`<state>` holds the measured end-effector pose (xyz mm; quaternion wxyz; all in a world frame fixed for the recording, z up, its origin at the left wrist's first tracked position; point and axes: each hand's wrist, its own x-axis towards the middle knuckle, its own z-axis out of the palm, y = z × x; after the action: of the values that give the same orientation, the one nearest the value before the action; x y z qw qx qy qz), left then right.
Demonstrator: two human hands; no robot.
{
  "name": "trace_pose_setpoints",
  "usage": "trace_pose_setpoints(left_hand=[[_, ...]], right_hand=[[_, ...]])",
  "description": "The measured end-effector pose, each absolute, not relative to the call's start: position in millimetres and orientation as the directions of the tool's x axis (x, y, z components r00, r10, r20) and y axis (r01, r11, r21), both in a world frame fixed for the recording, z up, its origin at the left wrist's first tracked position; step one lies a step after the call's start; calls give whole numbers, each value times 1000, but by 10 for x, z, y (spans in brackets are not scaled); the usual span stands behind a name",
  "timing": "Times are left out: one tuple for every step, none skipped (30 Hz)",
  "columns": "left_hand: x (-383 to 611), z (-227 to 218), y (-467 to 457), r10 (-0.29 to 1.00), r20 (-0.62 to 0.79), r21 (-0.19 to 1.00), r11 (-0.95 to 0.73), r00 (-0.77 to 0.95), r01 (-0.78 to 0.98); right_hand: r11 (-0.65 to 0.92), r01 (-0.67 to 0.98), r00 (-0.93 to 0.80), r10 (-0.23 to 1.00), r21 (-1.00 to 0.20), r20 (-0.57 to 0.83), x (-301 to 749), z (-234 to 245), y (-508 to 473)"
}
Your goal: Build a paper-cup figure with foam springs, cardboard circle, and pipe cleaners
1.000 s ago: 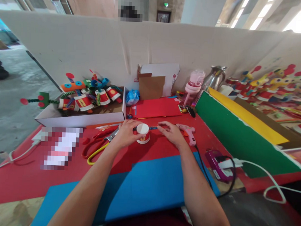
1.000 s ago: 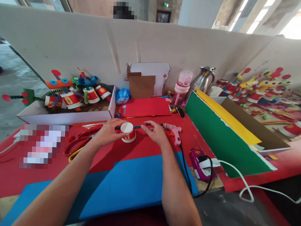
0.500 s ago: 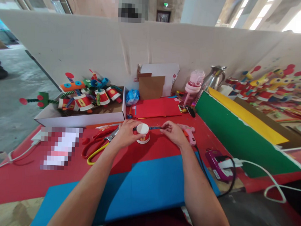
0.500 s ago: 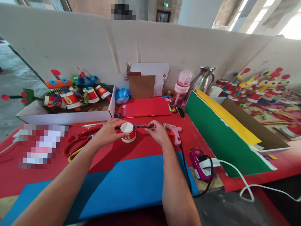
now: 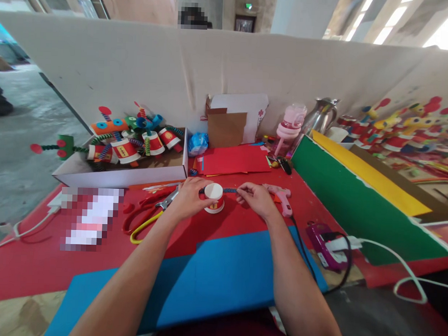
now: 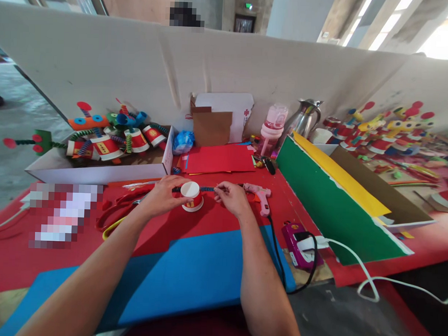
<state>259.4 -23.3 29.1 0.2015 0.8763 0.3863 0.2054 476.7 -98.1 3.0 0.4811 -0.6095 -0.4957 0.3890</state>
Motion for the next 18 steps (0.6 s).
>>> trace_pose_setpoints(left_hand=[[2594,291,-232,760,202,512,-620,618,595],[2595,292,-231,760,199,513,-618,618,596],[2596,293,-230,761,195,513,-617,619,597],[2597,296,-229,762,191,513,-615,619,599],[2598,298,-228,763,186,514,-613,619,600],[2598,300,-227,764,181,515,-611,620,601],[2599,302,-226,764,178,517,-608,620,602],[2600,302,-225,765,174,519,-606,620,602],[2601,301,-224,765,173,521,-605,620,602],[2601,300,-224,765,173,522,-605,620,601],[2602,298,-224,765,177,523,-606,620,599],[2603,296,-224,764,181,523,-608,619,597],[2604,295,-225,764,186,523,-610,618,596],[2605,294,-227,764,190,523,-611,617,594],[2606,295,-229,764,193,523,-611,616,594],[2607,296,-230,764,194,524,-612,616,593],[2608,298,-232,763,194,524,-612,616,592],[2608,300,-232,762,194,524,-613,618,592]], right_hand=[[-39,239,205,979,-970,11,4753,39,-985],[-35,248,204,979,-968,17,4738,48,-987],[-34,257,203,979,-966,20,4723,54,-988],[-34,266,201,979,-963,21,4707,57,-987],[-35,273,199,980,-961,21,4693,58,-984],[-36,279,195,981,-960,20,4678,57,-980],[-36,284,192,981,-958,20,4664,54,-974],[-36,288,187,982,-957,20,4651,50,-967],[-34,293,184,983,-956,21,4638,46,-961],[-32,299,180,983,-954,24,4625,43,-955],[-28,308,175,984,-951,28,4614,41,-950],[-22,320,171,985,-947,35,4603,41,-947],[-15,334,166,985,-943,43,4594,42,-944],[-7,348,164,985,-937,53,4585,45,-942],[3,363,162,984,-932,66,4577,49,-941],[13,380,160,984,-925,80,4570,54,-939],[23,396,159,983,-918,93,4563,60,-938],[30,414,157,982,-910,104,4556,67,-936]])
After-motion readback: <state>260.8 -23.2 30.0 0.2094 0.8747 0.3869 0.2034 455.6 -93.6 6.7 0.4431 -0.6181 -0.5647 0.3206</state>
